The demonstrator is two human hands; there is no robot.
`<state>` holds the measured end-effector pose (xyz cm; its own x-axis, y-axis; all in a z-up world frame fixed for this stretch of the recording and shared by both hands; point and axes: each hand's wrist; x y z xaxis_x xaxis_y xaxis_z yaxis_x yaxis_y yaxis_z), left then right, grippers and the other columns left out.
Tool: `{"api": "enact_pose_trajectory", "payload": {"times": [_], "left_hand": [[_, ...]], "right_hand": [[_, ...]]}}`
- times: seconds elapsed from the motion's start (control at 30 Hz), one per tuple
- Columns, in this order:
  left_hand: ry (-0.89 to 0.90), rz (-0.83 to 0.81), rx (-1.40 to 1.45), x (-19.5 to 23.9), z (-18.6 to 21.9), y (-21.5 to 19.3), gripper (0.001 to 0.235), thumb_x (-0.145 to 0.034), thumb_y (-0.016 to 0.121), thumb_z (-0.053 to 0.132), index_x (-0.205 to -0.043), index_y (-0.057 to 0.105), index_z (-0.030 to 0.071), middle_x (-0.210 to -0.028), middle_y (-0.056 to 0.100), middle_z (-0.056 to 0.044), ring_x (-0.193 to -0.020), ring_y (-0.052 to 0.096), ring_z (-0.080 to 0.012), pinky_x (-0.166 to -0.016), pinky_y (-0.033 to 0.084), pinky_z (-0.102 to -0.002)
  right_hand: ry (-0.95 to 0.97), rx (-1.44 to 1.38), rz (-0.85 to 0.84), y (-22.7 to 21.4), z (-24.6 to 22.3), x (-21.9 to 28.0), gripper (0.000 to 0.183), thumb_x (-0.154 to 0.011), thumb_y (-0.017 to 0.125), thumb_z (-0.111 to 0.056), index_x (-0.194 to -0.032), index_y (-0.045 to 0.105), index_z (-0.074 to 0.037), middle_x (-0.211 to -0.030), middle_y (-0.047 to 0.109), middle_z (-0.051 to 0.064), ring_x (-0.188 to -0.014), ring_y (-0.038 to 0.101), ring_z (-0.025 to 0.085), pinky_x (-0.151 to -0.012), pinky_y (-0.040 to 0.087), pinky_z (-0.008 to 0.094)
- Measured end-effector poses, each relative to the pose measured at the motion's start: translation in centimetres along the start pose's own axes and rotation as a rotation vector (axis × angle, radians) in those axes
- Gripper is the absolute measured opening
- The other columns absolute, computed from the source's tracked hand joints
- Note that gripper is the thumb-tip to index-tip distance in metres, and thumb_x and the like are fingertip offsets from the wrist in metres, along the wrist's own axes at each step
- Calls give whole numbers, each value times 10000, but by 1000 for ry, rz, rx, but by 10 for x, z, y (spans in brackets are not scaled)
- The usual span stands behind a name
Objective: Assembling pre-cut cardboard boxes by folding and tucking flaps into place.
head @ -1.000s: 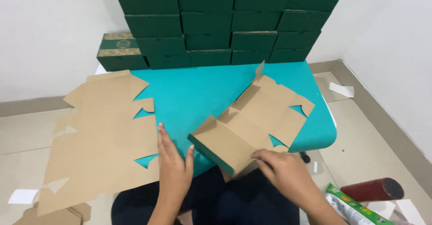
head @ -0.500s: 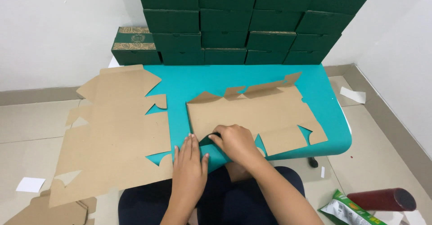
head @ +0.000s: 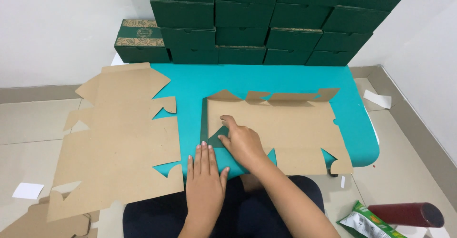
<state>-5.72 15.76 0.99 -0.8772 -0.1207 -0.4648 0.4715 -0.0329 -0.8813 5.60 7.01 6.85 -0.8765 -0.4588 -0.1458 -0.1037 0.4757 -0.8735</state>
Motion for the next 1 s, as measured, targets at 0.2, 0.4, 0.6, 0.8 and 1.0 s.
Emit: {"api": "enact_pose_trajectory", "payload": {"times": [0.2,0.4,0.6,0.8,1.0], "left_hand": [[36,-95,-83,1,-3,8,971,-711,574,609,-1360,362,-80,-1453,341,-258,-1398,263,-335,-1136,175,-460],[103,-171,-332,-2,8,8,710,-770,453,276,-1381,341,-66,-1442,340,-319,-1392,257,-421,-1090,232,-533],[84,-178,-361,-3,10,9,677,-773,472,280,-1365,394,-39,-1441,374,-287,-1392,281,-392,-1091,233,-531],[49,-148,-271,-3,9,13,915,-696,563,545,-1333,396,-91,-1423,369,-306,-1380,290,-389,-1092,243,-526],[32,-155,-255,-4,10,9,1139,-570,674,684,-1328,383,-115,-1430,354,-316,-1376,293,-400,-1088,236,-539]], "right_hand": [[-384,142,290,11,-13,39,267,-782,565,-104,-1003,639,27,-949,568,109,-928,546,258,-892,413,368],[-341,292,270,47,-3,61,446,-812,550,-171,-1210,583,28,-1291,533,274,-1229,502,382,-1021,381,460],[-362,278,279,33,-6,64,423,-822,538,-175,-1190,591,27,-1271,560,247,-1246,493,352,-1031,352,462],[-273,254,313,13,-5,60,300,-828,584,-174,-1081,653,-28,-1142,635,112,-1176,534,263,-1053,320,480],[-204,264,283,-10,12,73,275,-866,544,-184,-1067,657,-34,-1108,633,78,-1141,536,248,-1040,316,480]]}}
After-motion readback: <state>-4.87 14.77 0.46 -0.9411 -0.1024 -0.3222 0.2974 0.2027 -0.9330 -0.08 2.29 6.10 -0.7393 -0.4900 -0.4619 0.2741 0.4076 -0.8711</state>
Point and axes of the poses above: each hand's wrist, its own x-axis away from the middle knuckle, its own y-axis out of the palm, z = x × y
